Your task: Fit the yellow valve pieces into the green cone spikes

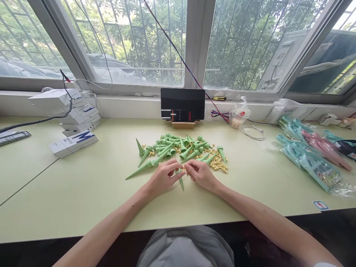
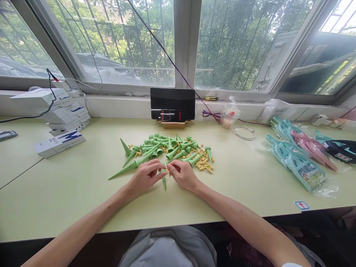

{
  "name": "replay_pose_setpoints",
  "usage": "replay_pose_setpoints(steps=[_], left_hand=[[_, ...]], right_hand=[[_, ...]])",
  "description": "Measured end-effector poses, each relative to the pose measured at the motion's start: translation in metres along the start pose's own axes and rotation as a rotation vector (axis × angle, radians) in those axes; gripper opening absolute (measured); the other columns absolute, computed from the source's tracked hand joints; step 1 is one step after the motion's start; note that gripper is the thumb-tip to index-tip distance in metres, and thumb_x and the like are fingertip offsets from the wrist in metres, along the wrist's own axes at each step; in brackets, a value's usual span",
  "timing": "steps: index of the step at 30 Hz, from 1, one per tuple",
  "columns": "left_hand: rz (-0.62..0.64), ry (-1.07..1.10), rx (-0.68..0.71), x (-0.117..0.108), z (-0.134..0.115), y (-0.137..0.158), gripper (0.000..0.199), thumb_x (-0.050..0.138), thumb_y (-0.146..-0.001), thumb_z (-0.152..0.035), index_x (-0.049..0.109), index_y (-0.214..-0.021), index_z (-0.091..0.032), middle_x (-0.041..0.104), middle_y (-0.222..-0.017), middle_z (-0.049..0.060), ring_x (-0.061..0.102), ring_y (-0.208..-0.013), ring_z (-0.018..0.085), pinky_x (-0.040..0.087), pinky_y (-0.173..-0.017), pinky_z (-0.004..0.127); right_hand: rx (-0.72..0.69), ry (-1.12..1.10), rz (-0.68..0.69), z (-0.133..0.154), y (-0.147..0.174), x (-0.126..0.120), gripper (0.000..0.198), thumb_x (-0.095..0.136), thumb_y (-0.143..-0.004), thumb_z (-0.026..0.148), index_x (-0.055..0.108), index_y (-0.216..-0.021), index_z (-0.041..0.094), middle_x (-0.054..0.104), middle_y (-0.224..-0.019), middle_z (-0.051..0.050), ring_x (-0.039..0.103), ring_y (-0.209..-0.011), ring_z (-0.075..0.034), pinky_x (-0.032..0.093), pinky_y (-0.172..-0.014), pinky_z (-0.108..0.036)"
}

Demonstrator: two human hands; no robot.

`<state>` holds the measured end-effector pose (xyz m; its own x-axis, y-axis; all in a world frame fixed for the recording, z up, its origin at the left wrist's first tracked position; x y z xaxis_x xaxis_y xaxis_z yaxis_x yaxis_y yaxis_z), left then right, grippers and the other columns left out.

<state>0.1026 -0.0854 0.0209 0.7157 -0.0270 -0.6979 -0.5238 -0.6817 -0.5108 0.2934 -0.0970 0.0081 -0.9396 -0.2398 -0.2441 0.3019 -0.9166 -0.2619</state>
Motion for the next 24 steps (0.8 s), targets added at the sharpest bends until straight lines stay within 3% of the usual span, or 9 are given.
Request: replay_pose_setpoints(steps=[7, 24], left_hand=[[0.017, 0.003, 0.010, -0.0012, -0.0033, -0.0003, 0.023, 0.048, -0.100, -0.027, 0.067, -0.091, -0.019, 0.054, -0.075, 0.000, 0.042, -0.057, 0.010, 0.034, -0.054, 0.024], [-0.028, 0.009, 0.022, -0.0001, -0.0004, 0.0010, 0.014, 0.052, -0.098, -0.021, 0.064, -0.091, -0.019, 0.051, -0.077, -0.002, 0.039, -0.055, 0.008, 0.032, -0.051, 0.022]], right_hand=[[0.010, -0.055, 0.025, -0.0060, -0.0013, -0.0001, 0.037, 0.049, -0.098, 0.051, 0.063, -0.083, 0.021, 0.061, -0.067, 0.000, 0.048, -0.047, -0.012, 0.043, -0.047, -0.025], [0.006, -0.210, 0.044, -0.0062, -0.0040, -0.0007, 0.033, 0.058, -0.094, 0.049, 0.066, -0.088, 0.018, 0.065, -0.075, -0.001, 0.057, -0.051, -0.011, 0.051, -0.048, -0.025]])
Point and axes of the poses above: each hand's wrist, its own y-axis away from the middle knuckle, its own x-axis out of the palm, z = x × y, the point moved 1 cm from there along -y, towards the middle knuckle
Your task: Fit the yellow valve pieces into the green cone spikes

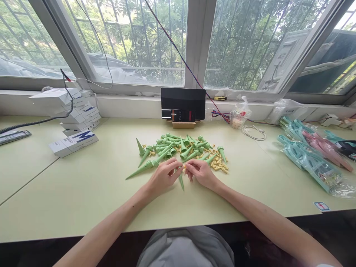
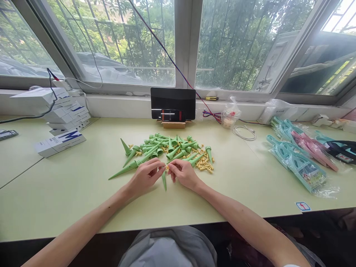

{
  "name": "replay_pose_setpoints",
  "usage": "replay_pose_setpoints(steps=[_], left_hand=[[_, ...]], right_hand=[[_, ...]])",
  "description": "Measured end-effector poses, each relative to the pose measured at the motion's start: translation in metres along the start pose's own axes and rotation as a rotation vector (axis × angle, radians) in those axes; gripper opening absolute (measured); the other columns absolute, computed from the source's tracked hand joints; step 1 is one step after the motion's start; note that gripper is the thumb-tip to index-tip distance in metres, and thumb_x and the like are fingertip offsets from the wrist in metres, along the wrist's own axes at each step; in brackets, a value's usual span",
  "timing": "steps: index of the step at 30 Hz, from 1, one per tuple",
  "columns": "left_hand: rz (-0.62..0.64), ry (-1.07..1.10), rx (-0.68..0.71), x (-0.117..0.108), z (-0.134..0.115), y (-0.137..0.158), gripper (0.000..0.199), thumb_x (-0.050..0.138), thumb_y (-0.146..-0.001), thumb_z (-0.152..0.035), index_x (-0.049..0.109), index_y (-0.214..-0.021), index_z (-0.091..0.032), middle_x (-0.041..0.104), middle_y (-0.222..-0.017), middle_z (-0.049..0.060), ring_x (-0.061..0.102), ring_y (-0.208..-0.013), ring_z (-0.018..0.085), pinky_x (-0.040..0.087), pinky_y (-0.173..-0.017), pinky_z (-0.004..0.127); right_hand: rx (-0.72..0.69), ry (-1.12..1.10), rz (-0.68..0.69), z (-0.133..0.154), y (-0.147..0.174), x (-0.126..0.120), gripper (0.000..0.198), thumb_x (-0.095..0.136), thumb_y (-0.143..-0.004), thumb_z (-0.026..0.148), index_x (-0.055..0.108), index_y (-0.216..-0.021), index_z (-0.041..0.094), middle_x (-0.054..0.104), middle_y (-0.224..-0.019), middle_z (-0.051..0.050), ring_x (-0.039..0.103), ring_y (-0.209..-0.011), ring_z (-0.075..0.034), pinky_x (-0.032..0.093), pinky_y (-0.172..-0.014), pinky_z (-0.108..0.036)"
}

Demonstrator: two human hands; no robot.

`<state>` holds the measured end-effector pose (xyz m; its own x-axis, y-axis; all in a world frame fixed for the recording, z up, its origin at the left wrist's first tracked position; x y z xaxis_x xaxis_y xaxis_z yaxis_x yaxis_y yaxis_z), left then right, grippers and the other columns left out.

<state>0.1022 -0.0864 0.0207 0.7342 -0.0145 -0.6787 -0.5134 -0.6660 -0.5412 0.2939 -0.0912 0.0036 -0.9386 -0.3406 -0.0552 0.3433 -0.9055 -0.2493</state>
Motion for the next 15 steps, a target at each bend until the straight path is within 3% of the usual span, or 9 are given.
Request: replay_pose_setpoints(steps=[15], left_hand=[[0.033, 0.013, -0.040, -0.0020, -0.0025, -0.0016, 0.017, 0.049, -0.100, -0.021, 0.065, -0.093, -0.019, 0.052, -0.080, 0.000, 0.043, -0.061, 0.009, 0.034, -0.055, 0.023]], right_hand=[[-0.031, -0.069, -0.021, 0.0100, -0.0006, 0.0006, 0.026, 0.068, -0.089, 0.043, 0.063, -0.086, 0.017, 0.066, -0.073, -0.001, 0.061, -0.058, -0.012, 0.054, -0.055, -0.026]])
Point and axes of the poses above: each hand's wrist, its own y-axis away from the middle knuckle, its own x-axis out of the palm, z = x × y, the point moved 1 cm from there along -y, towards the middle knuckle
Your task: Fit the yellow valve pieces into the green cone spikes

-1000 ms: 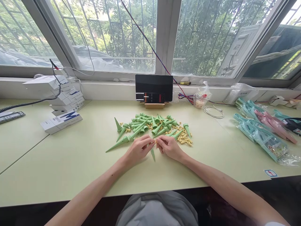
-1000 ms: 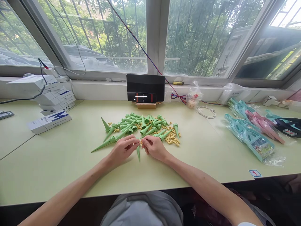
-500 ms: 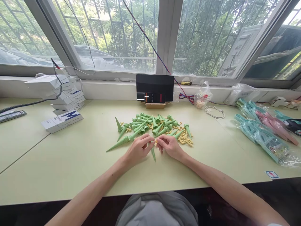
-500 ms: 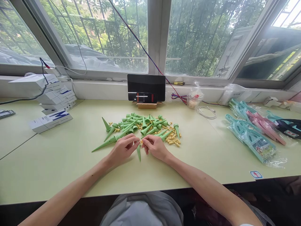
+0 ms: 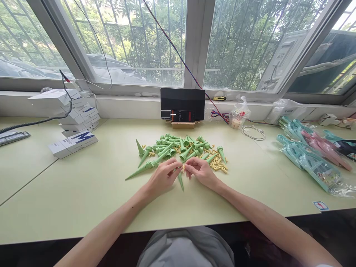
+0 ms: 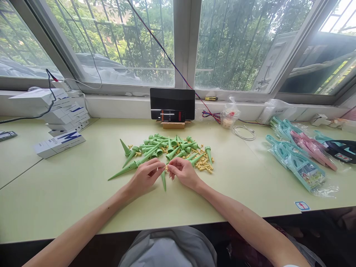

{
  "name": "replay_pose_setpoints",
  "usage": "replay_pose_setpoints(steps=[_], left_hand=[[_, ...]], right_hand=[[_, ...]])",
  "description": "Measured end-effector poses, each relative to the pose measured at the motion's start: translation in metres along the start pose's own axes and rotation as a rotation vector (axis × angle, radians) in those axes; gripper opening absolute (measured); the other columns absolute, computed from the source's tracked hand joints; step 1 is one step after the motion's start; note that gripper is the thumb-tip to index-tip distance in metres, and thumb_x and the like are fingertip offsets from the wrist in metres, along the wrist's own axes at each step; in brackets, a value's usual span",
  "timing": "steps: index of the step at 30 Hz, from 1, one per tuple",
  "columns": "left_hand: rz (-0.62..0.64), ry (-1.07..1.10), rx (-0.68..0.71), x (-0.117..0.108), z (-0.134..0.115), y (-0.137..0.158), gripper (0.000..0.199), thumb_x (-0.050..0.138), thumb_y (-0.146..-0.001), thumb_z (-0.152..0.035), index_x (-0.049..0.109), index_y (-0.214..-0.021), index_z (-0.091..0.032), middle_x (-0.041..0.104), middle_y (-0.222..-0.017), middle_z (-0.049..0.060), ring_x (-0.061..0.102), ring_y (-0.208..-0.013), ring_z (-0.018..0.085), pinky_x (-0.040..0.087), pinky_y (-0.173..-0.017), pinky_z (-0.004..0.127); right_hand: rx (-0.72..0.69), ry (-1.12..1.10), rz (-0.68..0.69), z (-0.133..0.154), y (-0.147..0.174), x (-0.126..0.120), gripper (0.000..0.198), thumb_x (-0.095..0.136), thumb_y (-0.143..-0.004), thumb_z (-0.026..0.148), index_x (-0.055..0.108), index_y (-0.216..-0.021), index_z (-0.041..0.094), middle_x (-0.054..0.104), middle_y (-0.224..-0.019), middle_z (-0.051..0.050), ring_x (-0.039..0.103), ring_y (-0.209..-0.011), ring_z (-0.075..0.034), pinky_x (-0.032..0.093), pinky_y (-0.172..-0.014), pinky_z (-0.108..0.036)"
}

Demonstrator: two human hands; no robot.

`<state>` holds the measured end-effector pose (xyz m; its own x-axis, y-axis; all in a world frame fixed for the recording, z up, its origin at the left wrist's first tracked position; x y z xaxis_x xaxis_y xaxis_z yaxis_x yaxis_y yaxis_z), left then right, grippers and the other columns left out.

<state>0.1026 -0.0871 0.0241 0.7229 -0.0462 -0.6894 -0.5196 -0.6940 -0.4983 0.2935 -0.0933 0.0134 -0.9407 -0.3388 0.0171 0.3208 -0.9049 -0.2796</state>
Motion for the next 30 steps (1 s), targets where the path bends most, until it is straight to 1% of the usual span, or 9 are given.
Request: replay_pose_setpoints(steps=[7, 12, 15, 18, 21, 24, 26, 28, 30], left_hand=[[-0.007, 0.005, 0.013, 0.000, 0.000, 0.000, 0.019, 0.048, -0.100, -0.020, 0.065, -0.092, -0.019, 0.052, -0.079, 0.000, 0.044, -0.062, 0.010, 0.034, -0.056, 0.024], [-0.015, -0.012, -0.012, 0.001, 0.001, 0.000, 0.019, 0.049, -0.100, -0.023, 0.066, -0.093, -0.020, 0.052, -0.079, 0.000, 0.043, -0.060, 0.010, 0.034, -0.056, 0.024], [-0.043, -0.031, -0.052, 0.000, 0.003, -0.002, 0.017, 0.050, -0.100, -0.026, 0.066, -0.097, -0.020, 0.053, -0.080, -0.001, 0.041, -0.056, 0.009, 0.036, -0.056, 0.024], [-0.073, -0.055, -0.140, -0.001, 0.006, -0.003, 0.018, 0.050, -0.099, -0.031, 0.066, -0.099, -0.021, 0.055, -0.082, 0.000, 0.042, -0.056, 0.010, 0.039, -0.057, 0.025], [-0.046, -0.099, -0.227, 0.000, 0.009, -0.004, 0.020, 0.053, -0.097, -0.035, 0.066, -0.100, -0.021, 0.057, -0.086, 0.000, 0.044, -0.056, 0.010, 0.041, -0.059, 0.027], [-0.002, -0.141, -0.279, 0.001, 0.010, -0.004, 0.023, 0.056, -0.094, -0.038, 0.067, -0.103, -0.020, 0.059, -0.087, 0.001, 0.047, -0.056, 0.011, 0.043, -0.061, 0.028], [0.010, -0.154, -0.298, 0.001, 0.011, -0.004, 0.025, 0.056, -0.094, -0.039, 0.068, -0.102, -0.019, 0.060, -0.086, 0.002, 0.050, -0.057, 0.012, 0.044, -0.062, 0.029], [0.022, -0.152, -0.298, 0.001, 0.012, -0.004, 0.026, 0.055, -0.094, -0.039, 0.069, -0.100, -0.018, 0.060, -0.084, 0.002, 0.051, -0.057, 0.013, 0.045, -0.062, 0.029], [0.028, -0.140, -0.285, 0.001, 0.012, -0.005, 0.025, 0.054, -0.094, -0.038, 0.069, -0.097, -0.018, 0.060, -0.082, 0.002, 0.052, -0.057, 0.013, 0.045, -0.061, 0.029]], right_hand=[[-0.007, 0.035, -0.012, -0.003, 0.000, -0.002, 0.025, 0.070, -0.087, 0.042, 0.064, -0.091, 0.018, 0.063, -0.069, 0.001, 0.058, -0.057, -0.012, 0.052, -0.056, -0.026], [-0.013, 0.077, -0.025, -0.005, -0.001, -0.003, 0.024, 0.068, -0.089, 0.042, 0.066, -0.093, 0.019, 0.062, -0.069, 0.001, 0.056, -0.056, -0.012, 0.051, -0.056, -0.027], [-0.027, 0.104, -0.090, -0.005, -0.001, -0.006, 0.024, 0.066, -0.089, 0.043, 0.066, -0.091, 0.019, 0.061, -0.071, 0.001, 0.056, -0.056, -0.012, 0.050, -0.054, -0.026], [-0.037, 0.135, -0.164, -0.005, -0.001, -0.010, 0.027, 0.064, -0.091, 0.046, 0.064, -0.090, 0.019, 0.061, -0.071, 0.000, 0.057, -0.056, -0.013, 0.050, -0.052, -0.026], [-0.043, 0.198, -0.199, -0.004, 0.000, -0.013, 0.029, 0.061, -0.093, 0.048, 0.062, -0.091, 0.019, 0.063, -0.074, -0.002, 0.059, -0.057, -0.014, 0.050, -0.050, -0.026], [-0.047, 0.284, -0.205, -0.001, 0.000, -0.014, 0.029, 0.057, -0.095, 0.048, 0.061, -0.092, 0.019, 0.065, -0.076, -0.003, 0.063, -0.059, -0.015, 0.049, -0.050, -0.026], [-0.060, 0.340, -0.199, 0.001, 0.001, -0.014, 0.028, 0.055, -0.096, 0.046, 0.061, -0.091, 0.019, 0.064, -0.076, -0.003, 0.064, -0.059, -0.016, 0.050, -0.053, -0.027], [-0.078, 0.400, -0.186, 0.002, 0.001, -0.015, 0.026, 0.055, -0.096, 0.044, 0.060, -0.089, 0.020, 0.063, -0.074, -0.002, 0.065, -0.058, -0.016, 0.051, -0.056, -0.028], [-0.077, 0.459, -0.167, 0.001, 0.001, -0.016, 0.024, 0.055, -0.096, 0.042, 0.059, -0.087, 0.020, 0.062, -0.073, -0.001, 0.063, -0.054, -0.016, 0.049, -0.054, -0.028]])
Point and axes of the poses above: each hand's wrist, its own y-axis away from the middle knuckle, its own x-axis out of the palm, z = x × y, the point moved 1 cm from there along -y, towards the middle knuckle
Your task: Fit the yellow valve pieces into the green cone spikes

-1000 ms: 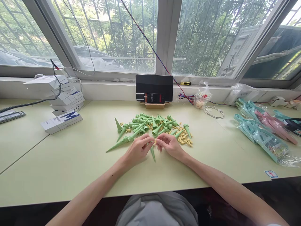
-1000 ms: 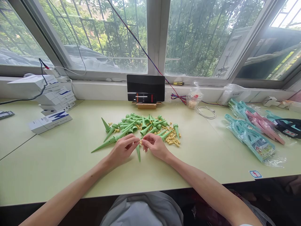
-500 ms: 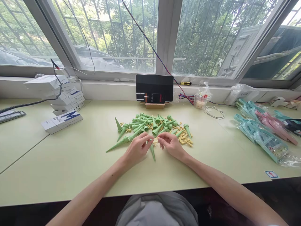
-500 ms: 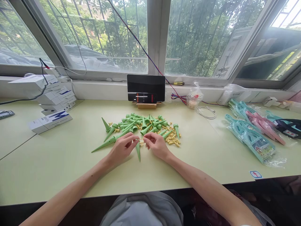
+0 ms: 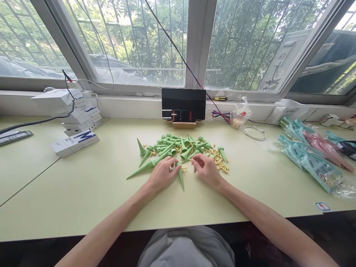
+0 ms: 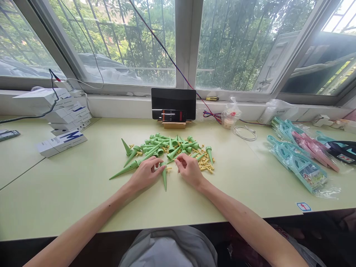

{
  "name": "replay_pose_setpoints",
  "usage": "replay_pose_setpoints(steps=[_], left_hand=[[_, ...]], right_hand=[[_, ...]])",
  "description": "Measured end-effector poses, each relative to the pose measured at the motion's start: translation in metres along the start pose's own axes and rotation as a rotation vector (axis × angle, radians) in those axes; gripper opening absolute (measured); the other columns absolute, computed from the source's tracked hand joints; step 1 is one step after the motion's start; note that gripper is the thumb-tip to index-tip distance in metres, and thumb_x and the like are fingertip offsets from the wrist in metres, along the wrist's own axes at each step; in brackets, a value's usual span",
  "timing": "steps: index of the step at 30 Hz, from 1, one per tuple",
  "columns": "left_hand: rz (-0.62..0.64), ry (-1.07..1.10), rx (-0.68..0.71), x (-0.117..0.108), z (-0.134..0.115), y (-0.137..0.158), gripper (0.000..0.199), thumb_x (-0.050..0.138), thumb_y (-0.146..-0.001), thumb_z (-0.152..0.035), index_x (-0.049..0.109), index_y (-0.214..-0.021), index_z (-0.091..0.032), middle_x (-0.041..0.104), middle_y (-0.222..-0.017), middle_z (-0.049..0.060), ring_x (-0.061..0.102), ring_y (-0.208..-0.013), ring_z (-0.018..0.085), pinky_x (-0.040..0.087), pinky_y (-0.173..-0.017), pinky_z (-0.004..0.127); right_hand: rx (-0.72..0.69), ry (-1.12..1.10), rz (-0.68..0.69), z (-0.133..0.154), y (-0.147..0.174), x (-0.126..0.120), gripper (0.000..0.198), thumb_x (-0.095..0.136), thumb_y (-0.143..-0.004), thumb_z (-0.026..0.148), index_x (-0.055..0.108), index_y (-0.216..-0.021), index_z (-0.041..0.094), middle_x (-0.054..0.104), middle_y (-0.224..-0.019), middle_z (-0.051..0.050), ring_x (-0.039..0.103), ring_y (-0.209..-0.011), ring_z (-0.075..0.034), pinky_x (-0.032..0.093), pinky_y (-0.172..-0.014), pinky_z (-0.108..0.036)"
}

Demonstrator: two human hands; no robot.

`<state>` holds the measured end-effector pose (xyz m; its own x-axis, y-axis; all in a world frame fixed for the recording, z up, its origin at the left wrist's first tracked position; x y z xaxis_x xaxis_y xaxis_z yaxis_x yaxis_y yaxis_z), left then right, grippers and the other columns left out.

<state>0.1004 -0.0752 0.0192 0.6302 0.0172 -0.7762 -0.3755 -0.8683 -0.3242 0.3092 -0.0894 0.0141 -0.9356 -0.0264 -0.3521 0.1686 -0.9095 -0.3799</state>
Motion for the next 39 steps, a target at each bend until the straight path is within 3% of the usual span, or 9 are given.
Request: replay_pose_setpoints(steps=[5, 17, 29, 39], left_hand=[[-0.031, 0.048, 0.035, -0.0003, 0.0013, -0.0008, 0.022, 0.054, -0.094, -0.034, 0.068, -0.091, -0.018, 0.061, -0.081, 0.002, 0.051, -0.056, 0.012, 0.044, -0.057, 0.027], [-0.077, 0.084, 0.018, -0.0007, 0.0024, -0.0013, 0.016, 0.055, -0.095, -0.031, 0.066, -0.094, -0.019, 0.061, -0.085, 0.002, 0.054, -0.061, 0.013, 0.046, -0.061, 0.028], [-0.096, 0.117, 0.062, -0.0015, -0.0027, 0.0001, 0.015, 0.056, -0.094, -0.031, 0.067, -0.096, -0.020, 0.059, -0.084, 0.001, 0.051, -0.058, 0.012, 0.046, -0.058, 0.027], [-0.075, 0.150, 0.080, -0.0016, -0.0030, 0.0007, 0.016, 0.057, -0.094, -0.032, 0.068, -0.096, -0.020, 0.058, -0.084, 0.001, 0.049, -0.056, 0.010, 0.045, -0.056, 0.026]], right_hand=[[-0.005, 0.124, 0.044, -0.0042, 0.0004, -0.0014, 0.018, 0.054, -0.095, 0.035, 0.060, -0.086, 0.021, 0.063, -0.076, -0.002, 0.056, -0.046, -0.013, 0.042, -0.045, -0.027], [-0.101, 0.234, 0.068, -0.0056, 0.0007, -0.0008, 0.010, 0.056, -0.090, 0.022, 0.062, -0.082, 0.020, 0.063, -0.072, -0.001, 0.056, -0.059, -0.015, 0.047, -0.057, -0.027], [-0.030, 0.073, 0.160, -0.0019, 0.0013, 0.0000, 0.016, 0.057, -0.094, 0.036, 0.061, -0.093, 0.021, 0.065, -0.078, -0.003, 0.058, -0.050, -0.013, 0.047, -0.049, -0.027], [-0.025, 0.045, 0.194, -0.0065, 0.0012, 0.0001, 0.019, 0.060, -0.094, 0.039, 0.064, -0.095, 0.020, 0.067, -0.083, -0.003, 0.062, -0.049, -0.014, 0.051, -0.053, -0.029]])
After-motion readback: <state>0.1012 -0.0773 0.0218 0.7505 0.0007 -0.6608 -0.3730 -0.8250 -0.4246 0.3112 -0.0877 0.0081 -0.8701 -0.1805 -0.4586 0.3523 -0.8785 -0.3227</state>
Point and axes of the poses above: each hand's wrist, its own y-axis away from the middle knuckle, its own x-axis out of the palm, z = x × y, the point moved 1 cm from there along -y, towards the middle knuckle
